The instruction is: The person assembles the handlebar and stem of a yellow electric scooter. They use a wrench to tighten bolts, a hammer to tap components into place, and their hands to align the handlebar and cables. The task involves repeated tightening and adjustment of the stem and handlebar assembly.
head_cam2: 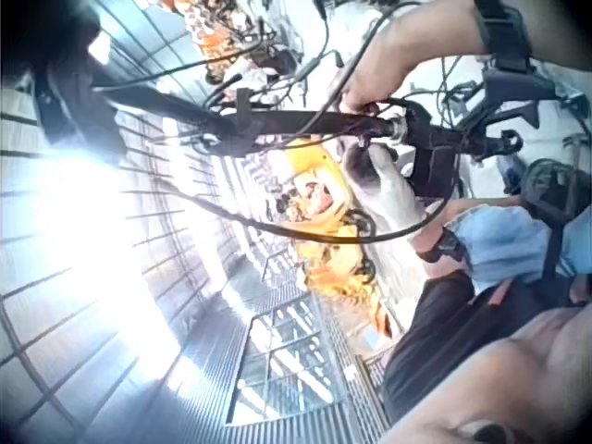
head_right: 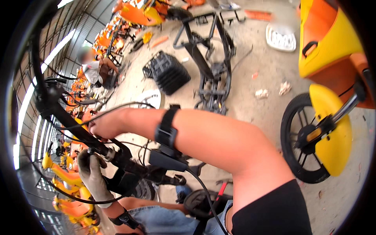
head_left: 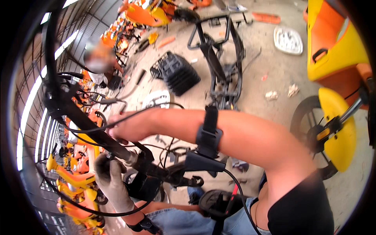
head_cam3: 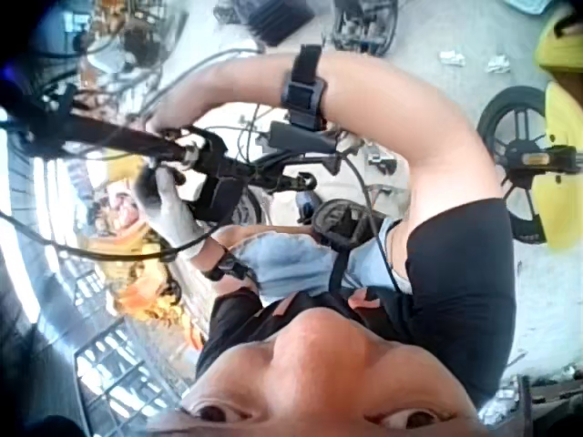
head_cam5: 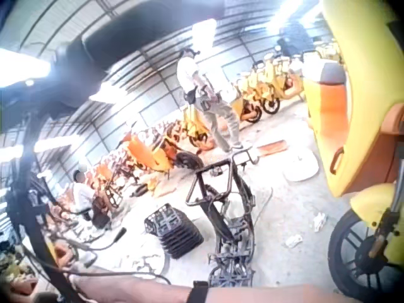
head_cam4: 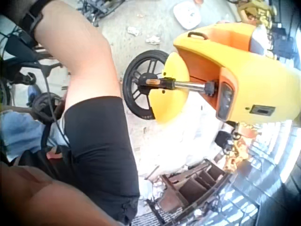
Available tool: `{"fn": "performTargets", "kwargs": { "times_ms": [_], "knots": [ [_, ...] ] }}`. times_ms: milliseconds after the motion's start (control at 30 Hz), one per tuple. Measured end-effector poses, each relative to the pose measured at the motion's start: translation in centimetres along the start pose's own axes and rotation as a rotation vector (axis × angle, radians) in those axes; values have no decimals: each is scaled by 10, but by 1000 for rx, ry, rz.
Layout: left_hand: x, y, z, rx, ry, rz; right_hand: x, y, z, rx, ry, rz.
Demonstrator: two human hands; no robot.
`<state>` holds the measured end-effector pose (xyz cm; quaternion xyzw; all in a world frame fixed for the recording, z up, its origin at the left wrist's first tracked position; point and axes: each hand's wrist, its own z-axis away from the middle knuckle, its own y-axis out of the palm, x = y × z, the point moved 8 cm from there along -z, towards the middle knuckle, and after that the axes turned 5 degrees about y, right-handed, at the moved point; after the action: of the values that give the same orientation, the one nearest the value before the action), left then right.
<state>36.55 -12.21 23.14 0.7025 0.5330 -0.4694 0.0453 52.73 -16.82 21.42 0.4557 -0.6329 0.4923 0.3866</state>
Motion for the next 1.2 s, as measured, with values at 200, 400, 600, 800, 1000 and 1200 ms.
{"fn": "performTargets", "kwargs": {
  "times_ms": [200, 400, 600, 800, 1000, 1200],
  "knots": [
    [0, -11, 2, -11, -9, 113, 8, 6, 0, -46, 46, 88],
    [-1, 0, 0, 101, -76, 105, -33, 10, -2, -56, 166, -372],
    [-10, -10, -3, 108, 14, -9, -6, 25, -10, -186, 12, -127],
    [-27, 1, -15, 163, 89, -220, -23, 11, -19, -197, 137, -169],
    [-15, -2, -11, 168, 16, -66, 0, 17, -12, 32, 11, -389],
    [-4, -4, -8, 129, 16, -50, -29, 8, -26, -95, 24, -288]
  ]
}}
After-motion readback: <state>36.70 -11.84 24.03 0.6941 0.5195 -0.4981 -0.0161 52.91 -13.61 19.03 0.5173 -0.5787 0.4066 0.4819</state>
